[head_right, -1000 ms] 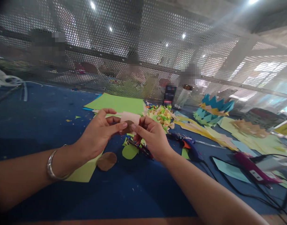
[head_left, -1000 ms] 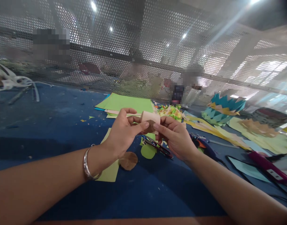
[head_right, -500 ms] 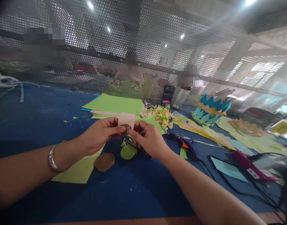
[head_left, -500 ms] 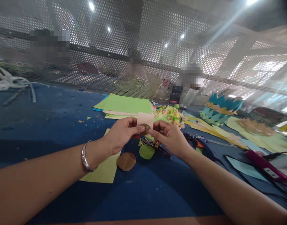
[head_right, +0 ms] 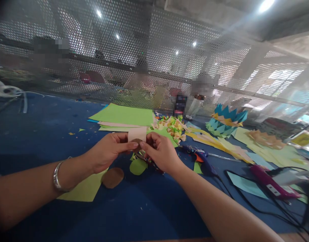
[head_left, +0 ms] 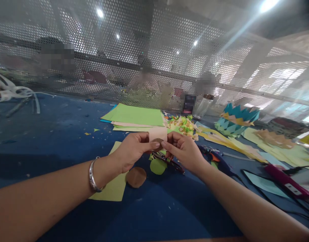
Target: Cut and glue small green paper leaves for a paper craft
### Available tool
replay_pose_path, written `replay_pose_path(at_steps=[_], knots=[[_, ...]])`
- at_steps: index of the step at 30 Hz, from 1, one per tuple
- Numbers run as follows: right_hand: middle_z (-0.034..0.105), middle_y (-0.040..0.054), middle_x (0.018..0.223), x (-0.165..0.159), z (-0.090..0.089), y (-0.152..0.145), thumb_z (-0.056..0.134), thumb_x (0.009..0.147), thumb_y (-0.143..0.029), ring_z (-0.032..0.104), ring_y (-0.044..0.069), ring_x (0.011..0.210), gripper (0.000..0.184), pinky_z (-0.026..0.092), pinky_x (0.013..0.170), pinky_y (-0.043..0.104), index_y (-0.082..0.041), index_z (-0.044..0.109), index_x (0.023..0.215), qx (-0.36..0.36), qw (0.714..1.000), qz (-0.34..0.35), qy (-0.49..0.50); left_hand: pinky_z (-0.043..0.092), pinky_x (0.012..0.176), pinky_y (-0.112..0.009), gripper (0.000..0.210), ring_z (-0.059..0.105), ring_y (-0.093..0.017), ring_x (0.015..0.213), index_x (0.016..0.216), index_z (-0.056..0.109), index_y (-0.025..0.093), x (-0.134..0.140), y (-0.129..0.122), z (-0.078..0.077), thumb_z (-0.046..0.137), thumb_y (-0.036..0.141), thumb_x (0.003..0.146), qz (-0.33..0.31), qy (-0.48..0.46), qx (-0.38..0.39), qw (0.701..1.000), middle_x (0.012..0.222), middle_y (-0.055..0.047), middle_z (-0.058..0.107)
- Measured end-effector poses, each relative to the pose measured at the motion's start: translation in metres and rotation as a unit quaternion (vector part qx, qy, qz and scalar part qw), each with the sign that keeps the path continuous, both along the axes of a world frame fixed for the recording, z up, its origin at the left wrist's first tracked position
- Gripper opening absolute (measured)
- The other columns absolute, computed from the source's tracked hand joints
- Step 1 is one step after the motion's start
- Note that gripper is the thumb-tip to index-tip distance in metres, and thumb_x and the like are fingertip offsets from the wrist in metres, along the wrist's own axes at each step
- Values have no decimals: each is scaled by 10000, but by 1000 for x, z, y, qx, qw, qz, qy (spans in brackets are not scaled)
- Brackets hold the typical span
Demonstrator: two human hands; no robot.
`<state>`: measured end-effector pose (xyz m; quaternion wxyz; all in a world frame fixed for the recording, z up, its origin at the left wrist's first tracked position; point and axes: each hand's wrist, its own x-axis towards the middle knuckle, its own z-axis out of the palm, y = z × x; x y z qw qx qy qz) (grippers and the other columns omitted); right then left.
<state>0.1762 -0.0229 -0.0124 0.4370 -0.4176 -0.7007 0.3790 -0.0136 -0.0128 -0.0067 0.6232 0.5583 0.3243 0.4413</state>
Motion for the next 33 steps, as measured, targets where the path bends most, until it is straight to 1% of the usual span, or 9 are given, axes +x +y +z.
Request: replay_pose_path(at_steps=[6,8,12,16,20,23,27,30,33], knots=[[562,-48,612,0,1,0,669,884,-393,593,123,508,227,473,500,255,-200,560,834,5,1000,-6,-8,426,686,-261,208,591,-133,731,944,789,178,-1,1,0,798,263,755,11,26,34,999,892,-44,749],[566,-41,645,1,1,0,645,899,-389,597,124,515,211,484,508,262,-199,565,854,4,1000,-4,-19,413,666,-264,221,582,-138,726,949,785,177,-2,2,0,790,290,759,29,46,56,997,886,-44,745],[570,-29,722,5,0,1,616,913,-387,608,129,562,191,468,534,267,-202,576,884,22,996,-18,-83,398,621,-261,209,559,-129,681,948,776,186,-4,4,-1,764,307,778,51,74,70,993,874,-40,735],[587,-28,692,9,5,-2,599,899,-276,535,118,589,95,389,550,256,-202,607,840,82,968,-48,-231,421,617,-257,246,601,-148,753,1005,764,193,-5,5,-2,750,313,791,55,79,58,994,963,-66,745],[636,-17,674,13,9,-5,578,877,-214,541,123,591,78,362,556,258,-193,647,847,64,939,-28,-337,444,629,-247,217,614,-150,791,964,755,186,-6,5,-3,743,332,803,76,88,65,991,932,-62,735],[642,-9,670,15,9,-6,578,873,-217,538,128,589,95,343,552,258,-189,668,857,50,925,-19,-376,447,623,-244,212,611,-148,787,936,746,174,-7,6,-1,745,336,800,94,90,67,989,905,-59,726],[639,4,688,16,10,-8,587,875,-223,536,133,606,98,328,558,263,-184,670,839,60,912,-12,-405,444,615,-248,203,611,-148,766,921,740,172,-7,6,2,753,324,788,105,89,64,988,873,-52,716],[650,25,765,17,11,-9,586,886,-232,555,142,661,112,347,592,270,-180,680,858,70,905,0,-420,439,619,-250,175,611,-148,757,885,732,171,-8,5,3,751,316,788,106,86,58,989,842,-46,705],[640,39,835,19,10,-9,570,895,-224,566,150,706,129,365,624,277,-179,690,882,78,896,6,-437,431,626,-253,191,608,-144,754,917,730,180,-9,4,2,748,327,797,101,85,52,990,865,-43,713]])
